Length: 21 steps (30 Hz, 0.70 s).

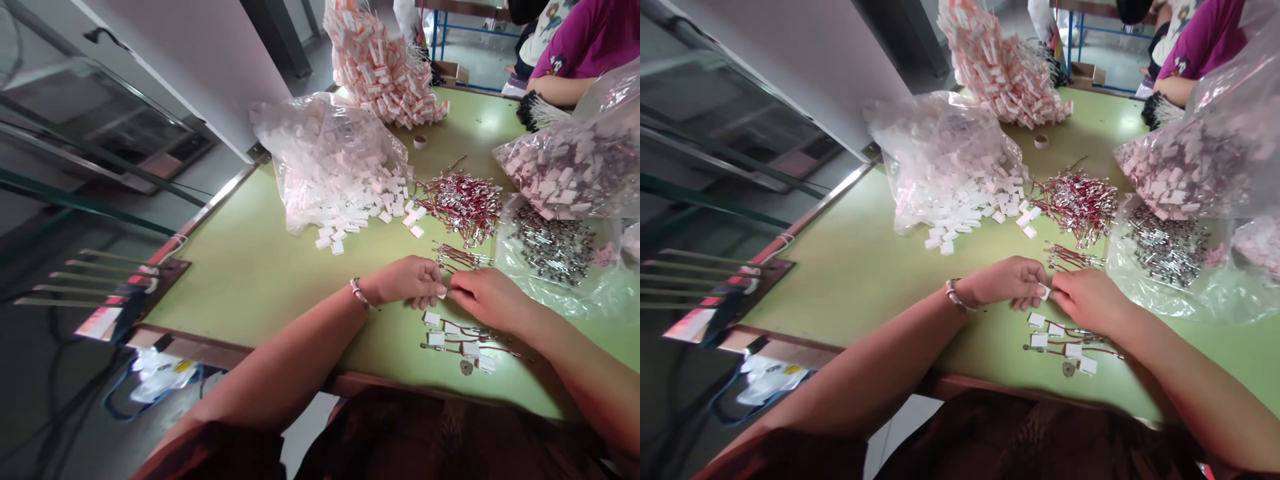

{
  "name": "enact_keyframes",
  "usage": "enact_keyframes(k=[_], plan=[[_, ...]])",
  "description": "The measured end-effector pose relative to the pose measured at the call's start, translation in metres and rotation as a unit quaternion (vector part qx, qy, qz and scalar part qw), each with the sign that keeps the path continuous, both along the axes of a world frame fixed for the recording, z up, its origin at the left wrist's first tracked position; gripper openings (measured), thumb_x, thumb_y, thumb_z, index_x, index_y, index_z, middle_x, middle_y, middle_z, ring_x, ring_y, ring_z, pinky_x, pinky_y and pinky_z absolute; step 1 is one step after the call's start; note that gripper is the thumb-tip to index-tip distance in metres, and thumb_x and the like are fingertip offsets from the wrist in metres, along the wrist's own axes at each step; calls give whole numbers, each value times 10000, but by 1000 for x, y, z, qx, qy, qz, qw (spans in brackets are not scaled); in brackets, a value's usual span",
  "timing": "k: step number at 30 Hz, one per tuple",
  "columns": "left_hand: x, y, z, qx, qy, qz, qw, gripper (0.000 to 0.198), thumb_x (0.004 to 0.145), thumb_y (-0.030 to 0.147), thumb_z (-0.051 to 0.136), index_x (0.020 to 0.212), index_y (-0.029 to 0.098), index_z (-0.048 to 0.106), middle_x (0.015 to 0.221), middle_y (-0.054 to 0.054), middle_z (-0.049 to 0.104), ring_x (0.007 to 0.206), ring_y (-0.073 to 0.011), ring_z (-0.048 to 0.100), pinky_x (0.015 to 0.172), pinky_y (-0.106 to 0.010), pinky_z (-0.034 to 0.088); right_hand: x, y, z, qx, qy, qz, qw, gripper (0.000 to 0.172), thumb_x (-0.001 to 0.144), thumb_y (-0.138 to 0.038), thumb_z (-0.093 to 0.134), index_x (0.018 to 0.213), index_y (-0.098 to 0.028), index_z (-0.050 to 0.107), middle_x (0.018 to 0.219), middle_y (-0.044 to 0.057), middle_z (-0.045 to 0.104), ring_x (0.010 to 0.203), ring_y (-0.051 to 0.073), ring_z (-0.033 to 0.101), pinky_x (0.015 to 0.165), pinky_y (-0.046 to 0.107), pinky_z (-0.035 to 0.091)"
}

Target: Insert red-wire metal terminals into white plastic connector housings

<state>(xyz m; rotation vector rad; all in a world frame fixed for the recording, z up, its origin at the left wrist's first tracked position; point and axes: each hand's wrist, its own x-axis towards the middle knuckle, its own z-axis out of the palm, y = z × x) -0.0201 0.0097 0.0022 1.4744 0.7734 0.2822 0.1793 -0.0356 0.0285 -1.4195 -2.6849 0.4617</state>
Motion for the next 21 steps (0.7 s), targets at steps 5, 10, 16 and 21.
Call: enact_keyframes(k=[5, 10, 16, 21], plan=[[-12, 22, 6, 407, 186, 125, 886, 302, 852, 288, 586, 1119, 154, 632, 980, -106, 615, 903, -204, 548, 802, -340, 455, -7, -4, 6, -104, 32, 34, 993, 148, 855, -257, 561, 753, -211, 659, 707, 14, 663, 630, 128, 560, 576, 264, 354], [-9, 38, -8, 493, 320, 68, 806, 264, 916, 192, 438, 1057, 156, 659, 944, -120, 580, 978, -262, 504, 849, -385, 433, -1, 10, -5, -4, 7, -108, 994, 174, 882, -253, 512, 805, -201, 659, 816, 37, 665, 654, 144, 572, 594, 290, 392], [-11, 34, -17, 449, 227, 151, 851, 110, 818, 212, 622, 908, 150, 633, 938, -88, 615, 953, -220, 548, 883, -356, 444, -4, 16, -23, 73, -112, -95, 986, 164, 890, -188, 468, 862, -163, 628, 892, 76, 630, 705, 178, 577, 547, 300, 346], [-12, 22, -11, 313, 126, 233, 912, 137, 797, 189, 618, 930, 158, 607, 872, -49, 654, 776, -158, 592, 745, -309, 481, -3, 12, -22, 85, -89, -112, 986, 180, 901, -173, 420, 865, -147, 594, 911, 101, 617, 665, 173, 565, 546, 300, 330]])
